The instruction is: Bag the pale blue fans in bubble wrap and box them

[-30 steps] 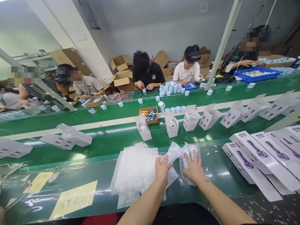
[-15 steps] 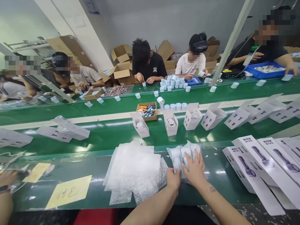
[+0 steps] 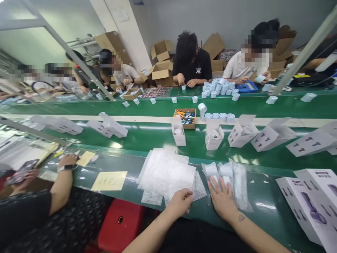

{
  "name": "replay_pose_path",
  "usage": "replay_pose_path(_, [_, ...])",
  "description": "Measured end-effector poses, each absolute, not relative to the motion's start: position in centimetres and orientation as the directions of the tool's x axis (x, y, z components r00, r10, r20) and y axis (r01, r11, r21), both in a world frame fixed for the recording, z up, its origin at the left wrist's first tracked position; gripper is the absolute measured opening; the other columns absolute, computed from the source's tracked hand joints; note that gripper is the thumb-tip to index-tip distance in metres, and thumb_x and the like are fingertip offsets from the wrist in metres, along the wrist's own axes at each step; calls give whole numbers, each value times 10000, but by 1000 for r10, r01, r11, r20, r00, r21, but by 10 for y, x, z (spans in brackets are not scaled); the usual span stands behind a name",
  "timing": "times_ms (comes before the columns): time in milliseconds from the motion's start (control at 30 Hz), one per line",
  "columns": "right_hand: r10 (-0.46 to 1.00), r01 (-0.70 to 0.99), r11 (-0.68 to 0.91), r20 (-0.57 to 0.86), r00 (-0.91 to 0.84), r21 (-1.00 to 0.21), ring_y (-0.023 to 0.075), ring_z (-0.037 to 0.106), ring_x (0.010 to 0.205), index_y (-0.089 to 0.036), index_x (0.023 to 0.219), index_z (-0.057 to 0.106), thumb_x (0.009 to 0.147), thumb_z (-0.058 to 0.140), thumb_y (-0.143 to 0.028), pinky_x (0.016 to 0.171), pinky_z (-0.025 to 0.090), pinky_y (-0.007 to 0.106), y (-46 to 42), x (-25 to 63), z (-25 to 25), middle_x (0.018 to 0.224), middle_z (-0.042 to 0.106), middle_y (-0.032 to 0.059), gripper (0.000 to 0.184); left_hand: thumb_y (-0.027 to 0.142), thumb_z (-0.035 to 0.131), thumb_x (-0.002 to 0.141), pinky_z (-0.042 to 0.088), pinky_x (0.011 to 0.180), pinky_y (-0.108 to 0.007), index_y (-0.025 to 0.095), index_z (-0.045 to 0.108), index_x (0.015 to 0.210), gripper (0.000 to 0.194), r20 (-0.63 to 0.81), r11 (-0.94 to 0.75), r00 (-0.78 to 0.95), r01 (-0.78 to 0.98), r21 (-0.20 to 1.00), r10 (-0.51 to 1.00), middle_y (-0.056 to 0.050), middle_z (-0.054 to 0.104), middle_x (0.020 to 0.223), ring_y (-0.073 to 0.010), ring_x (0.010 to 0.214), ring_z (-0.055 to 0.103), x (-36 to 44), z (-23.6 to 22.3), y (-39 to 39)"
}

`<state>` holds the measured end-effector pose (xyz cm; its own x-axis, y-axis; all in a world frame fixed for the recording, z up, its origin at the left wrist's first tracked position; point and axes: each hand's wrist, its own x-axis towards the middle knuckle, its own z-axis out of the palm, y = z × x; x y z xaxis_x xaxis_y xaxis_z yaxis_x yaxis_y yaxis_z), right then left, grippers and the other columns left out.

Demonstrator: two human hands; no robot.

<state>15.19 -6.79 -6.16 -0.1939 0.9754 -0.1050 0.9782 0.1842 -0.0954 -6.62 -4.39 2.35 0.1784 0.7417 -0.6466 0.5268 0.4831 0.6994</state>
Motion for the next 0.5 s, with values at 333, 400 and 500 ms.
replay_pose_path(333, [928,860,258,-136,-347,-440,354,203,1394,-252,1433,359,841,540,-414,1090,291,489,-49,78,-29,1556,142,97,640,165,523,840,305,1059,-531,353,508,1301,498,-358,-209,429,832,513,829,-67,321,1508,-341,1319,345,-151,-24,-68])
replay_pose_path(400, [926,909,167,-256,-277,-381,458,106,1389,-284,1471,268,712,684,-407,1065,267,578,-39,52,-31,1576,9,92,874,163,512,834,304,1054,-544,313,520,1291,480,-310,-216,432,812,543,847,-89,340,1490,-354,1306,353,-153,-24,-63])
replay_pose_path(500, [881,933,171,-375,-288,-315,471,122,1383,-326,1465,276,673,686,-266,1060,252,592,-30,23,-38,1581,36,69,893,197,541,822,349,1039,-497,265,614,1153,346,-256,-120,379,733,669,889,-107,501,1341,-320,1204,465,-162,-15,-62])
